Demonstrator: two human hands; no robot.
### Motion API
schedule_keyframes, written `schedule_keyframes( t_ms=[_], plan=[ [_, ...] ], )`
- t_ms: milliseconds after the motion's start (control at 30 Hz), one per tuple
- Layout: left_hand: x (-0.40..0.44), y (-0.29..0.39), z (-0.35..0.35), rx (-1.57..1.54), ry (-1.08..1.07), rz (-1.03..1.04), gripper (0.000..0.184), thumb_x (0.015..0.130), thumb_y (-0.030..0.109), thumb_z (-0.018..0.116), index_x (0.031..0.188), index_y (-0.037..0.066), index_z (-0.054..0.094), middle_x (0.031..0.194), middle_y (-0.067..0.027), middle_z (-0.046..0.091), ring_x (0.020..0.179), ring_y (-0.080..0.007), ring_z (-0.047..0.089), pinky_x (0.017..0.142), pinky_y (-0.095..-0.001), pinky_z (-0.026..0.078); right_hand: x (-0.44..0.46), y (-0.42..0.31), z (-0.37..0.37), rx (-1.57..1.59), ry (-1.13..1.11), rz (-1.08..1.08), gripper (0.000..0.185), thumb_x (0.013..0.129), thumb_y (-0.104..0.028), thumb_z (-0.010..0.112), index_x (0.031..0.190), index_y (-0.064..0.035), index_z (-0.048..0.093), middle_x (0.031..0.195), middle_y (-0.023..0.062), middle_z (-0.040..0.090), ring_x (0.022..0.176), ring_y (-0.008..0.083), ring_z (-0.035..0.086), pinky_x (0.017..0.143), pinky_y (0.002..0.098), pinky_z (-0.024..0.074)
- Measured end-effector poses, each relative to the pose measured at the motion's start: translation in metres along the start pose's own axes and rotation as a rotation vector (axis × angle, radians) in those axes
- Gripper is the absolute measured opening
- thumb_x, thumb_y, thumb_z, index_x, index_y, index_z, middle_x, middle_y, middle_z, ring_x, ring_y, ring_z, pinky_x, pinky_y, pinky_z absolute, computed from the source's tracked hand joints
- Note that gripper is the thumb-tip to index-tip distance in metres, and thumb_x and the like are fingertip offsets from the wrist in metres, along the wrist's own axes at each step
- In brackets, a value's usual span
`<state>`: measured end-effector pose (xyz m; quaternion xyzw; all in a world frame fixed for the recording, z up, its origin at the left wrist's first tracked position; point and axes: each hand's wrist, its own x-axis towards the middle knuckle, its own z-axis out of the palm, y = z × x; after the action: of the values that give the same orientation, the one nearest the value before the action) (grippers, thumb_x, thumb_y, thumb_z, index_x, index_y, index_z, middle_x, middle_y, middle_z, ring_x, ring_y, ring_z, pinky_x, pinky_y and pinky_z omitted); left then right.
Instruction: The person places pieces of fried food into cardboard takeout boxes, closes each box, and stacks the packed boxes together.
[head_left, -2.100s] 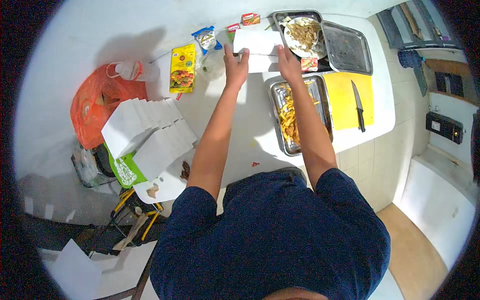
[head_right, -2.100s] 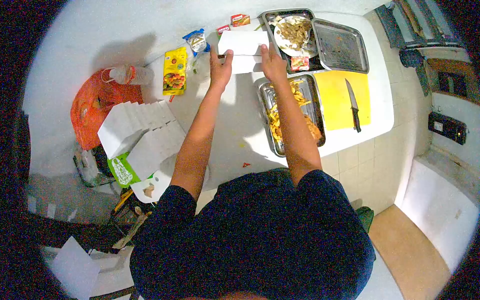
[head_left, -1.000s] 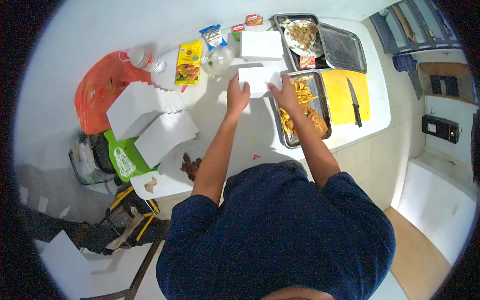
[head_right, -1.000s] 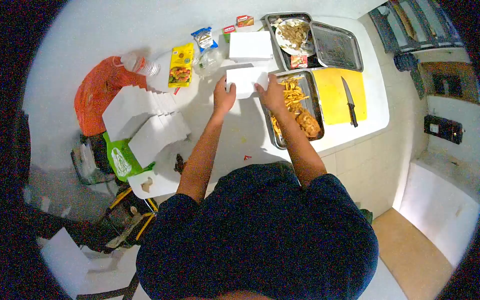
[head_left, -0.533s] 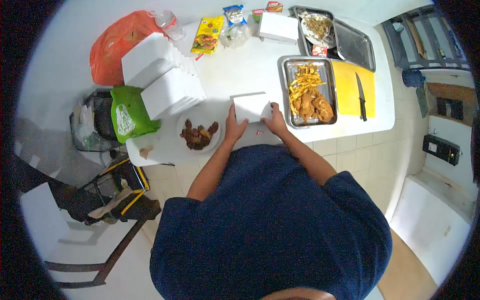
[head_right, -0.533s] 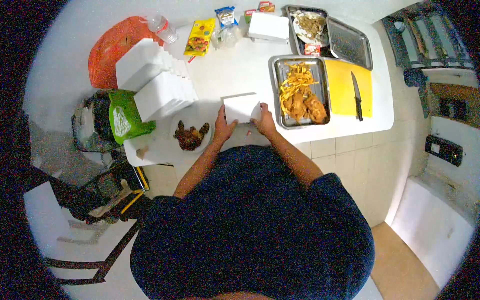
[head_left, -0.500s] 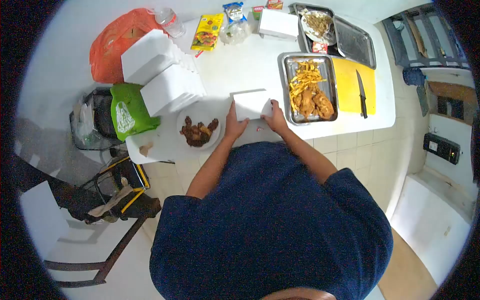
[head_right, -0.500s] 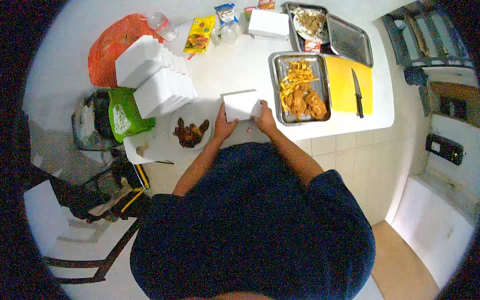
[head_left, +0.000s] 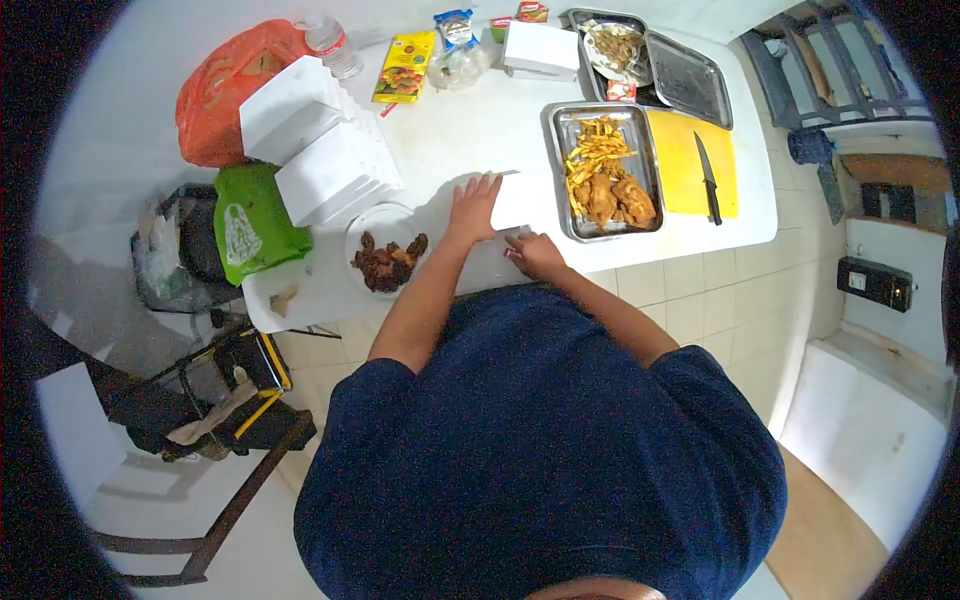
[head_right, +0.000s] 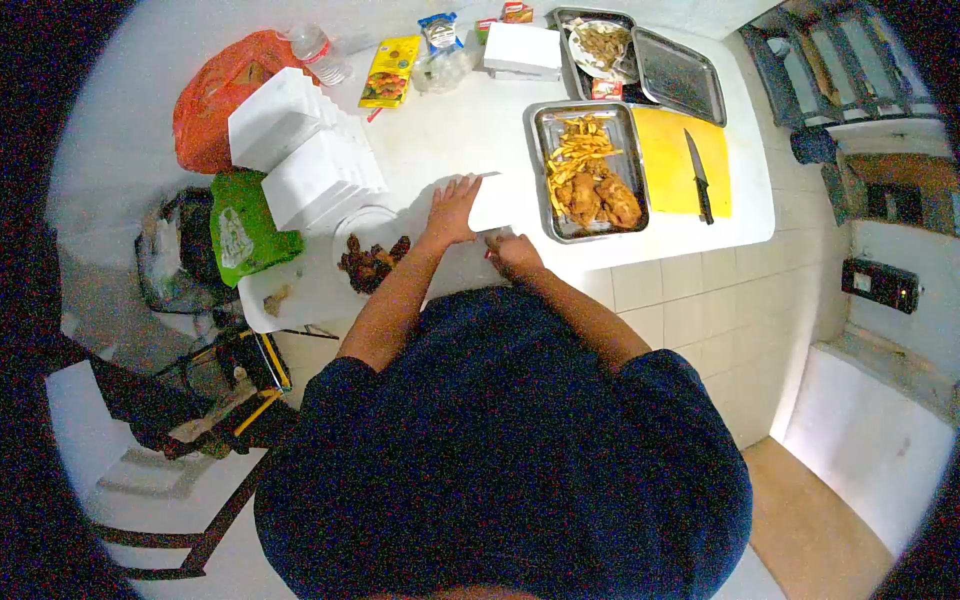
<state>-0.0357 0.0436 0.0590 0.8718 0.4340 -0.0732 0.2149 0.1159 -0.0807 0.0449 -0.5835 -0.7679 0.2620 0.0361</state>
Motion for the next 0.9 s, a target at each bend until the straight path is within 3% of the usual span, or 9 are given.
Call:
schedule_keyframes(
  t_ms=[33,233,467,567,667,900],
  plan=[
    [0.001,0.001,-0.006,-0.021,-0.035,-0.007,0.126,0.050,0.034,0.088,0.151,0.018,0.014,0.153,-0.0129,0.023,0.137,-0.0386,0.028,0.108,-0.0600,0.025,0.000,-0.001,0.001,-0.052,-0.077,0.034,0.046,0.086,-0.028,0.059,0.127,-0.0096,0.052,0.092,0.0163,0.065,0.080,0.0362,0.063,0.069,0.0469,0.0502],
    [0.006,-0.004,-0.012,-0.036,-0.070,0.023,0.127,0.047,0.048,0.086,0.150,0.017,0.019,0.149,-0.0145,0.030,0.134,-0.0385,0.033,0.107,-0.0589,0.028,-0.002,0.010,0.016,-0.116,-0.145,-0.010,0.068,0.088,-0.034,0.057,0.146,-0.0146,0.029,0.100,0.0148,0.065,0.085,0.0336,0.064,0.068,0.0460,0.0506],
    [0.016,-0.012,-0.019,-0.062,-0.128,0.002,0.126,0.045,0.052,0.086,0.149,0.014,0.025,0.147,-0.0167,0.034,0.132,-0.0393,0.036,0.104,-0.0571,0.033,-0.004,0.001,0.001,-0.091,-0.276,0.078,0.082,0.087,-0.037,0.059,0.151,-0.0239,0.009,0.105,0.0142,0.064,0.084,0.0340,0.065,0.070,0.0497,0.0496],
    [0.020,-0.013,-0.019,-0.155,-0.158,-0.009,0.118,0.047,0.045,0.085,0.147,0.014,0.030,0.148,-0.0157,0.034,0.132,-0.0381,0.036,0.102,-0.0601,0.033,0.000,0.003,0.008,-0.103,-0.318,0.116,0.086,0.086,-0.036,0.060,0.151,-0.0267,0.006,0.107,0.0136,0.064,0.087,0.0337,0.066,0.071,0.0523,0.0490],
    [0.024,-0.017,-0.023,-0.174,-0.204,-0.013,0.114,0.050,0.046,0.082,0.146,0.013,0.032,0.147,-0.0167,0.035,0.132,-0.0365,0.037,0.105,-0.0533,0.034,0.002,0.007,0.013,-0.089,-0.306,0.124,0.082,0.087,-0.039,0.058,0.151,-0.0266,0.008,0.109,0.0138,0.064,0.088,0.0333,0.066,0.071,0.0526,0.0491],
    [0.045,-0.051,-0.035,-0.772,-0.332,0.029,0.082,0.068,0.043,0.072,0.134,0.000,0.049,0.134,-0.0159,0.054,0.121,-0.0245,0.051,0.100,-0.0273,0.039,0.003,0.009,0.000,-0.025,-0.324,0.132,0.073,0.090,-0.041,0.054,0.150,-0.0247,0.015,0.105,0.0160,0.065,0.087,0.0340,0.065,0.071,0.0513,0.0507]
  ],
)
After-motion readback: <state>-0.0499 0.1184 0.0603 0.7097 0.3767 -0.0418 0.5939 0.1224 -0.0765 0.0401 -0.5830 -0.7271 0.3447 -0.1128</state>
